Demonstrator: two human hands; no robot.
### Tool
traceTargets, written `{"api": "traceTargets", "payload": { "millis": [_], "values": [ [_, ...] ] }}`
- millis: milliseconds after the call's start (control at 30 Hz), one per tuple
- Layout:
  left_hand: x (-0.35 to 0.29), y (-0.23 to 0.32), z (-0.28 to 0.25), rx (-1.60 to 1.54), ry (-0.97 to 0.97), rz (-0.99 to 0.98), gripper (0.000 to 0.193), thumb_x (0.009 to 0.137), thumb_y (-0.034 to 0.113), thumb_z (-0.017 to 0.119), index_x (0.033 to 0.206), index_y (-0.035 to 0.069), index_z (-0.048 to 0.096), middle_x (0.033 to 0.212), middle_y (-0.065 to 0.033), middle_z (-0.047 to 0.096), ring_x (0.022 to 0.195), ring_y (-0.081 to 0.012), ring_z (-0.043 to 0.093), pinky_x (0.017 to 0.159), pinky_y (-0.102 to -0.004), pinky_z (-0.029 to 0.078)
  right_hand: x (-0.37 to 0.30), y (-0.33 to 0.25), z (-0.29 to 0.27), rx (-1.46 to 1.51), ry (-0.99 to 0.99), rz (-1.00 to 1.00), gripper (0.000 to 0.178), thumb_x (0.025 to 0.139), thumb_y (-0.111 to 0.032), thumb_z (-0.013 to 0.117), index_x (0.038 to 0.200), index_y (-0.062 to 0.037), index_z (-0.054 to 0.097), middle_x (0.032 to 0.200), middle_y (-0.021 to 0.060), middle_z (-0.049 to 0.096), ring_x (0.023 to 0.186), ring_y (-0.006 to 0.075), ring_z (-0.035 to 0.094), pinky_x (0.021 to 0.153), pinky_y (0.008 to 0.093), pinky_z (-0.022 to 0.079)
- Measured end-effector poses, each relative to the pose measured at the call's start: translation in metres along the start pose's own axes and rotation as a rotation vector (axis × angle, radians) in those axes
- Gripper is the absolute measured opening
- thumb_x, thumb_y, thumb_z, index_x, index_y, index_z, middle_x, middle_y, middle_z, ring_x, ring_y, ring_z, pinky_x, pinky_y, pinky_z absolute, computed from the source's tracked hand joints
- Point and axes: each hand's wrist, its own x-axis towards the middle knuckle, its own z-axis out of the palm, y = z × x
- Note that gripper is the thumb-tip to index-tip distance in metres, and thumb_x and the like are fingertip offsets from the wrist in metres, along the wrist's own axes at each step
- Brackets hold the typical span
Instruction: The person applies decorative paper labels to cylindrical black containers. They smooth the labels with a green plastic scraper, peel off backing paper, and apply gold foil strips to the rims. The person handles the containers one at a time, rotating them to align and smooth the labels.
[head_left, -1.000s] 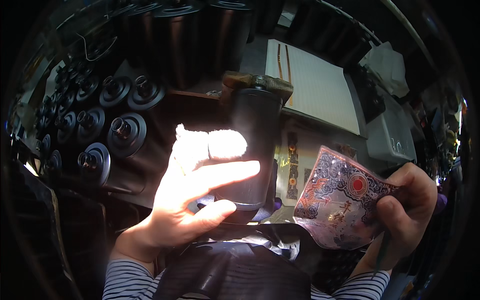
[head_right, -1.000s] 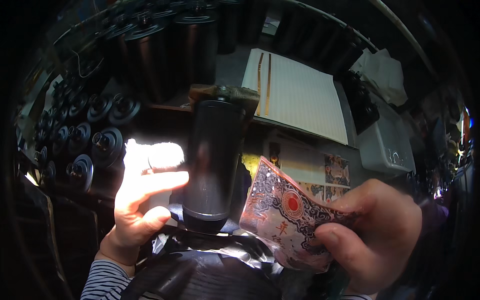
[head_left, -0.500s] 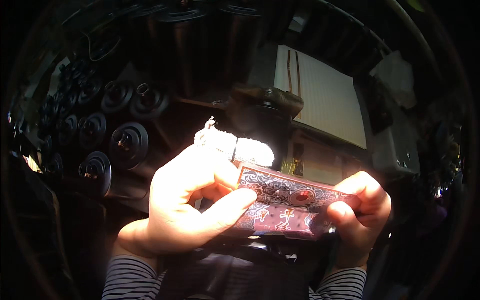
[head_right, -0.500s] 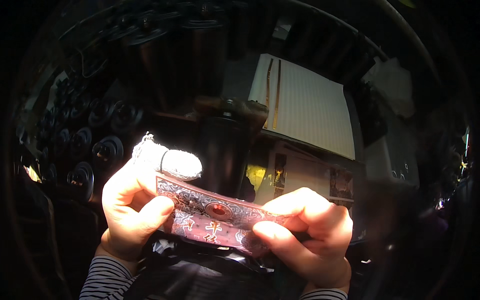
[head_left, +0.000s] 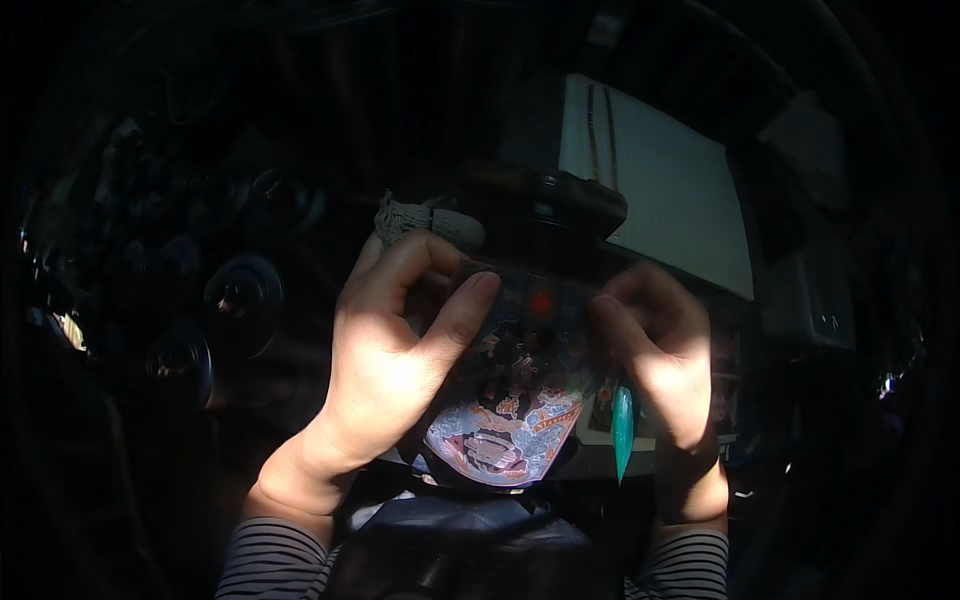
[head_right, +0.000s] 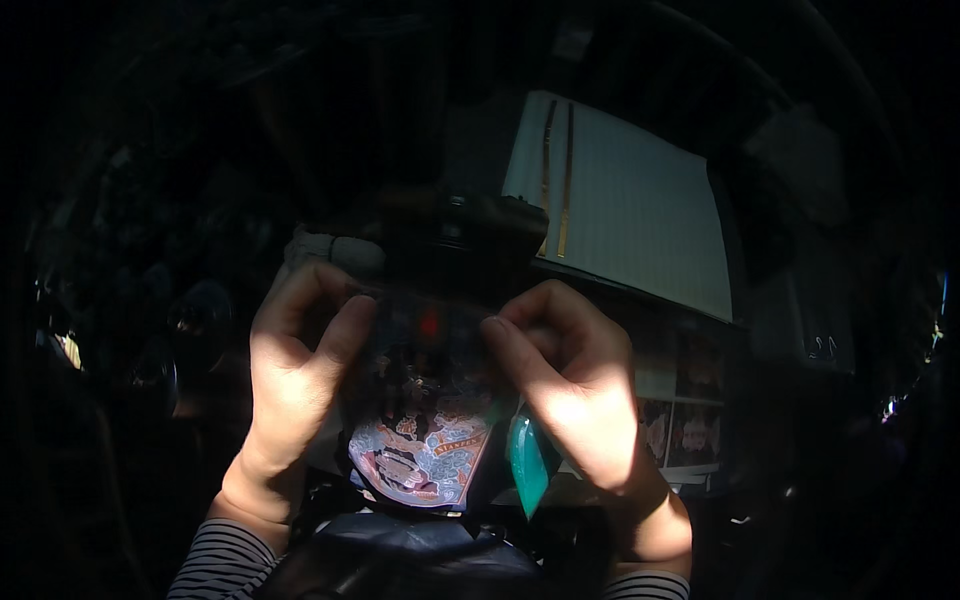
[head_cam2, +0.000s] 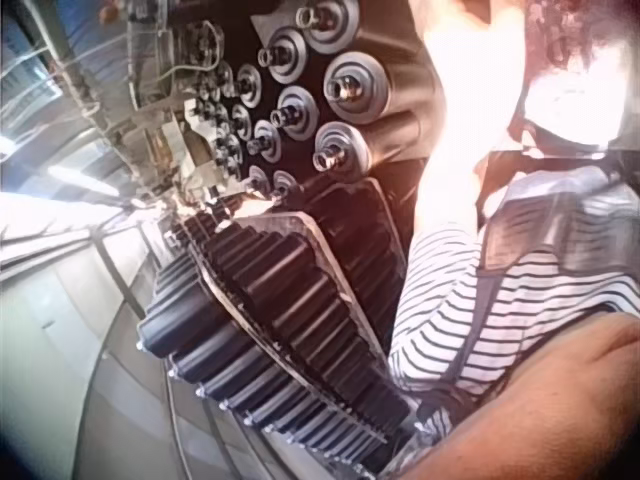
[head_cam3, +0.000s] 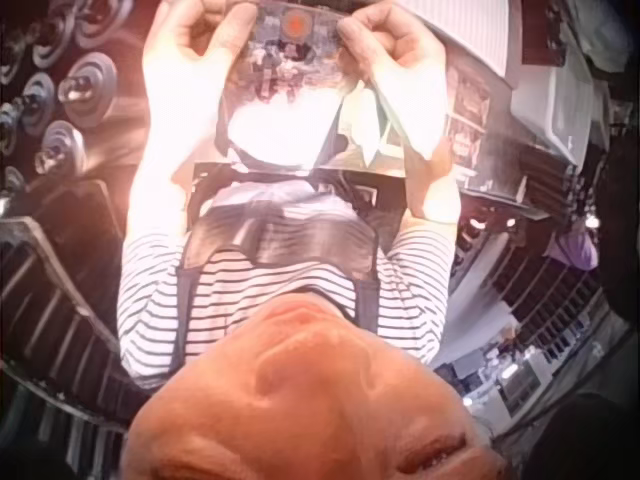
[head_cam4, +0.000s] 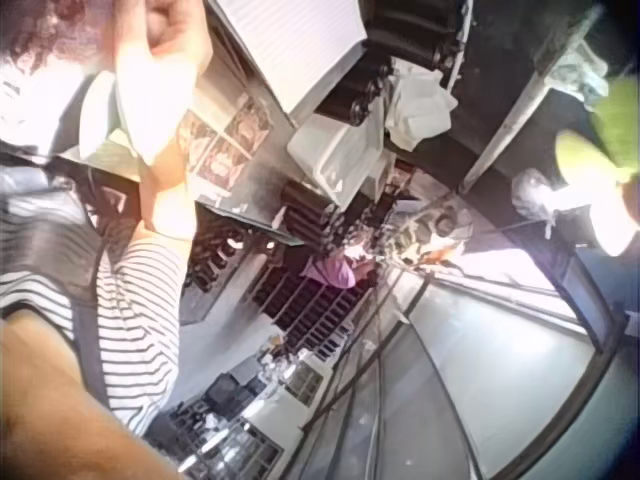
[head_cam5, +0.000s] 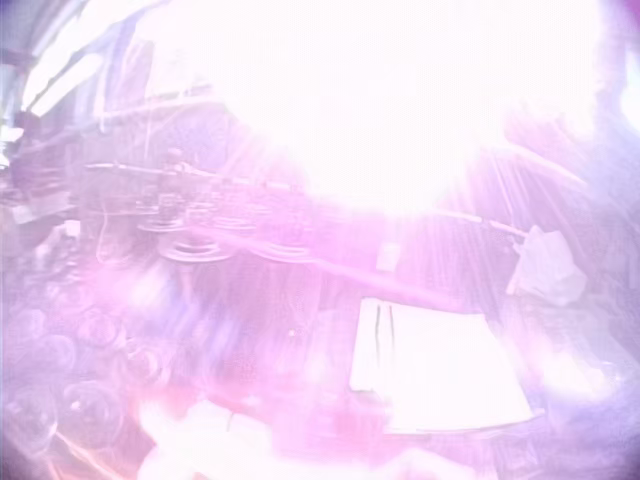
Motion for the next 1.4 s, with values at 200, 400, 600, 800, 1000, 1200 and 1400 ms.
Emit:
{"api": "traceTargets", "payload": {
  "millis": [200,400,600,800,1000,1200,1400],
  "values": [
    [0.009,-0.004,0.01,-0.137,-0.01,-0.115,0.015,0.086,0.014,0.064,0.083,0.001,0.056,0.085,-0.0036,0.051,0.067,-0.0063,0.056,0.059,-0.0197,0.044,0.014,0.01,-0.007,0.091,0.009,-0.025,0.012,0.089,-0.011,0.06,0.091,0.0,0.056,0.059,-0.0005,0.058,0.054,0.0022,0.052,0.05,0.0159,0.038],
    [0.015,-0.009,0.007,-0.12,-0.009,-0.068,0.018,0.087,0.018,0.064,0.082,0.002,0.055,0.078,-0.0013,0.049,0.064,-0.0044,0.054,0.054,-0.0167,0.043,0.022,0.008,-0.005,0.137,-0.01,-0.012,0.014,0.089,-0.013,0.061,0.09,-0.0009,0.056,0.061,-0.0009,0.058,0.054,0.0018,0.052,0.05,0.0147,0.039],
    [0.009,-0.01,-0.001,-0.232,-0.067,-0.157,0.028,0.091,0.028,0.058,0.08,0.002,0.057,0.065,0.0016,0.05,0.055,-0.0053,0.053,0.051,-0.0172,0.041,0.009,0.023,0.0,0.316,0.038,0.048,0.025,0.086,-0.024,0.067,0.085,-0.0035,0.053,0.059,-0.0028,0.055,0.05,0.0015,0.051,0.049,0.0161,0.042],
    [-0.06,-0.013,-0.017,-0.159,-0.179,-0.402,0.009,0.082,0.005,0.065,0.082,0.0,0.058,0.073,-0.0051,0.058,0.065,-0.0093,0.058,0.062,-0.0218,0.048,-0.055,0.039,0.007,0.396,-0.051,0.307,0.009,0.084,-0.002,0.062,0.086,0.0056,0.058,0.072,0.0103,0.063,0.062,0.0139,0.063,0.057,0.0212,0.051],
    [-0.083,-0.017,-0.011,-0.319,-0.116,-0.385,0.006,0.081,0.001,0.066,0.083,-0.001,0.061,0.078,-0.0056,0.061,0.073,-0.0102,0.06,0.068,-0.0226,0.049,-0.075,0.045,0.019,0.393,-0.024,0.398,0.009,0.084,0.001,0.063,0.088,0.0068,0.058,0.074,0.0116,0.064,0.062,0.0132,0.063,0.056,0.0219,0.051],
    [-0.079,-0.021,-0.019,-0.261,-0.215,-0.433,0.006,0.082,0.002,0.064,0.084,-0.002,0.061,0.078,-0.0057,0.063,0.072,-0.009,0.059,0.069,-0.0222,0.048,-0.081,0.046,0.02,0.322,-0.007,0.36,0.009,0.083,-0.003,0.065,0.085,0.0036,0.059,0.069,0.0085,0.062,0.058,0.01,0.061,0.051,0.0197,0.048],
    [-0.08,-0.026,-0.02,-0.2,-0.204,-0.413,0.014,0.083,0.001,0.06,0.097,-0.001,0.058,0.086,-0.0071,0.061,0.07,-0.0075,0.056,0.065,-0.0199,0.047,-0.079,0.056,0.021,0.149,-0.039,0.205,0.011,0.08,-0.003,0.068,0.082,0.0003,0.058,0.071,0.005,0.062,0.063,0.008,0.06,0.056,0.0188,0.048]
  ]
}}
